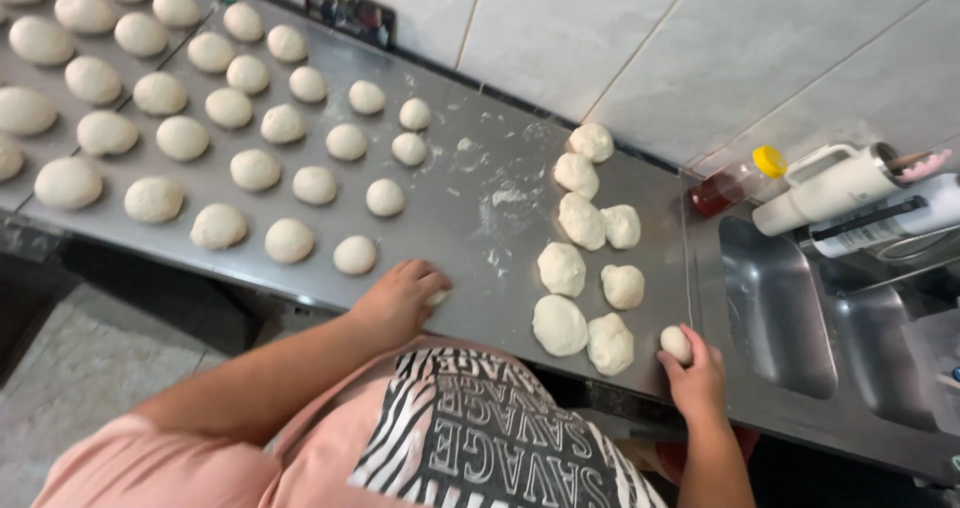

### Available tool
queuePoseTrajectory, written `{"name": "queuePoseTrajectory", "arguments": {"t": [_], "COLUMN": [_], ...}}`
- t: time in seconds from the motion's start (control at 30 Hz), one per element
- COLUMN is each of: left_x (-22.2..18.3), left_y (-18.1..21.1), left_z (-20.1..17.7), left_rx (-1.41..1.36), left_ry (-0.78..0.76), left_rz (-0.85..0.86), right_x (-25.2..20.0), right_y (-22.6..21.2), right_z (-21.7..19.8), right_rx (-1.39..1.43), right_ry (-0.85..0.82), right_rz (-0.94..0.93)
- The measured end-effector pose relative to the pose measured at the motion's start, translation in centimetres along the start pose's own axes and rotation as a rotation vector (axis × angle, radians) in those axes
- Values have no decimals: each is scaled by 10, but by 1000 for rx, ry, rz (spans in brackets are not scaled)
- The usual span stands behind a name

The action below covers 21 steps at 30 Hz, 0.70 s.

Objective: Shaping dough into small balls and arranging them in rows on a stainless steel work surface.

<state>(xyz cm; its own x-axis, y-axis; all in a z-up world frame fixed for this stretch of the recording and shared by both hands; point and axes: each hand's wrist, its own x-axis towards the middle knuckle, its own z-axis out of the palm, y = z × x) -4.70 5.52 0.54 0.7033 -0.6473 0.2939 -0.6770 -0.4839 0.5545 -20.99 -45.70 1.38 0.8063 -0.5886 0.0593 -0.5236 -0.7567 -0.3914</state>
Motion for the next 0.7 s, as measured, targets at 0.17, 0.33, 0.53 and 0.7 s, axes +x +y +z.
{"name": "queuePoseTrajectory", "arguments": {"t": [0.17,0.33,0.53,0.7], "left_x": [50,114,63,-4], "left_y": [-19,-18,3,8], "left_z": [34,59,30,0], "left_rx": [206,344,177,116], "left_ry": [50,192,35,-57], "left_rz": [-68,-105,-30,-120], "right_x": [75,143,63,8], "right_y": [53,22,-19,14], "right_z": [44,84,54,26], "right_rx": [-253,-118,-55,-53], "right_ry": [165,314,129,255], "right_rz": [-7,-45,-201,-235]}}
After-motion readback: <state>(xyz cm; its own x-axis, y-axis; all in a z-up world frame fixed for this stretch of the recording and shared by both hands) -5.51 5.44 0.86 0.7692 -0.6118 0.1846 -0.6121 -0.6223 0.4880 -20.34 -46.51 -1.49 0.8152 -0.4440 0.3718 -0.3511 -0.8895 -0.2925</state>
